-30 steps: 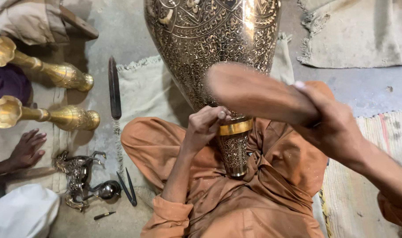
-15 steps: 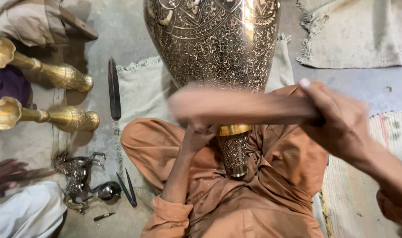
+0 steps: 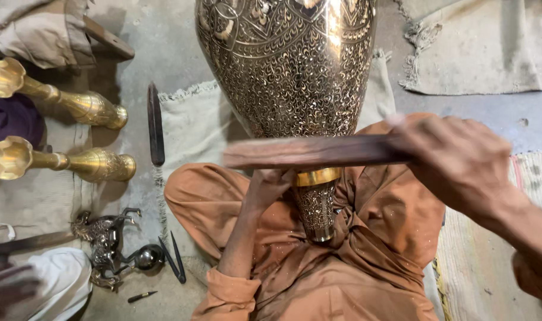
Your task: The person sits cross-legged on the floor holding a large engraved brass vase between their legs. They hold a chisel against the vase surface with one hand and repeatedly strike it with a wooden mallet held in the other hand, working the decorated metal surface.
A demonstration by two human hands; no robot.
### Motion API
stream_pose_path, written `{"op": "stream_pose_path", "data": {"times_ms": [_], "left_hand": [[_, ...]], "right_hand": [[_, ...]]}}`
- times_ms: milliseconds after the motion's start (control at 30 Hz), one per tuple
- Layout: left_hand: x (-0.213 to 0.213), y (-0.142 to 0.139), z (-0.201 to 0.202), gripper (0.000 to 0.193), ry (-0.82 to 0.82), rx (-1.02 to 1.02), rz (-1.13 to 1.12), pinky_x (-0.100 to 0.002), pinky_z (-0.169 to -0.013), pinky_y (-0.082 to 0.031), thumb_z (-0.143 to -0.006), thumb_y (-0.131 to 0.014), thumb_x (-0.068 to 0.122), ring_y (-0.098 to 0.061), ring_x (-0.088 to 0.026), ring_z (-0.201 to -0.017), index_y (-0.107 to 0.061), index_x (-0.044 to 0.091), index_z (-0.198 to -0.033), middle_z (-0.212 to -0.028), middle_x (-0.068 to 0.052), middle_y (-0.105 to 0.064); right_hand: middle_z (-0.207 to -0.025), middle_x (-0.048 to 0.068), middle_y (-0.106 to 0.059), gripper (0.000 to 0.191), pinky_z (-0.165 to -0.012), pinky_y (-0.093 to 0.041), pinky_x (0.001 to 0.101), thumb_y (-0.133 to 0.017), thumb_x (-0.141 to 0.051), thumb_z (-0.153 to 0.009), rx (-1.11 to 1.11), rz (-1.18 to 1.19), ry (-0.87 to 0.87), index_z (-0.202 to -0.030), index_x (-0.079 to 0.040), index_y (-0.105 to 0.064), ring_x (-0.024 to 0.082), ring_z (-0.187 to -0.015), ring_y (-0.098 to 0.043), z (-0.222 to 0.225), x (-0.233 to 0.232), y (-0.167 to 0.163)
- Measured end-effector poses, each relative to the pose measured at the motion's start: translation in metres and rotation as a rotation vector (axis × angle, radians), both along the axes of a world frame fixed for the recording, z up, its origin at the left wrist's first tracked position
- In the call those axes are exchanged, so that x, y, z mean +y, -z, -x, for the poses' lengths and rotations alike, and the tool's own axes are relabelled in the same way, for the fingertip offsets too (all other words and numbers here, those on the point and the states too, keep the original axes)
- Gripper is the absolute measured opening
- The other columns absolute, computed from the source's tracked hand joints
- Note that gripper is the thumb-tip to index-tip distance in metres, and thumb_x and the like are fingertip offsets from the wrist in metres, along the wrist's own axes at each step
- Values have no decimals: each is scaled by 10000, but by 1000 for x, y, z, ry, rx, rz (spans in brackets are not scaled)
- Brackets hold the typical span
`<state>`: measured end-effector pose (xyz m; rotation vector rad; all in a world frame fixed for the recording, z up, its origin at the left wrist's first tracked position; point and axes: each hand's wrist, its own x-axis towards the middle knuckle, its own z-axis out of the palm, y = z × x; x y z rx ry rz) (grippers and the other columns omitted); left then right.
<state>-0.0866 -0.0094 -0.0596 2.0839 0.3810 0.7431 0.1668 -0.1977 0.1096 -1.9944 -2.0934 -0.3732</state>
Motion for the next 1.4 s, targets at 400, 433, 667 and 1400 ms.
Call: {"op": "stream_pose_path", "data": {"times_ms": [400,433,667,1400], "left_hand": [[0,-15,-4,61,-28,-77,-20,-324,-720,-596,-975,-735,84,-732,-207,-798,-757,47,-1018,-910,-71,-764],[0,-14,-4,60,-22,-49,-52,-341,-721,-586,-965,-740,73,-721,-208,-775,-757,43,-1013,-891,-80,-761],[-2,-5,3,154,43,-142,10,-318,-747,-604,-936,-691,7,-718,-182,-854,-700,17,-1089,-1006,-91,-768],[-12,-55,-17,177,-155,-302,164,-283,-798,-632,-930,-758,-52,-741,-176,-909,-611,-4,-1018,-1019,-92,-731]], "right_hand": [[-948,123,-675,554,-600,-551,355,-723,-106,-932,172,-88,7,-1432,-100,-482,266,-751,-680,-4,-7,-5],[-965,108,-682,554,-611,-561,336,-731,-119,-922,98,24,46,-1430,-146,-511,255,-783,-690,-3,-5,-7],[-1035,189,-670,613,-655,-567,347,-735,-170,-907,306,-323,-66,-1438,-108,-436,294,-790,-693,1,-3,-10],[-962,53,-697,567,-520,-511,310,-616,-168,-1018,-281,220,211,-1577,-227,-542,174,-697,-652,-48,-11,32]]}}
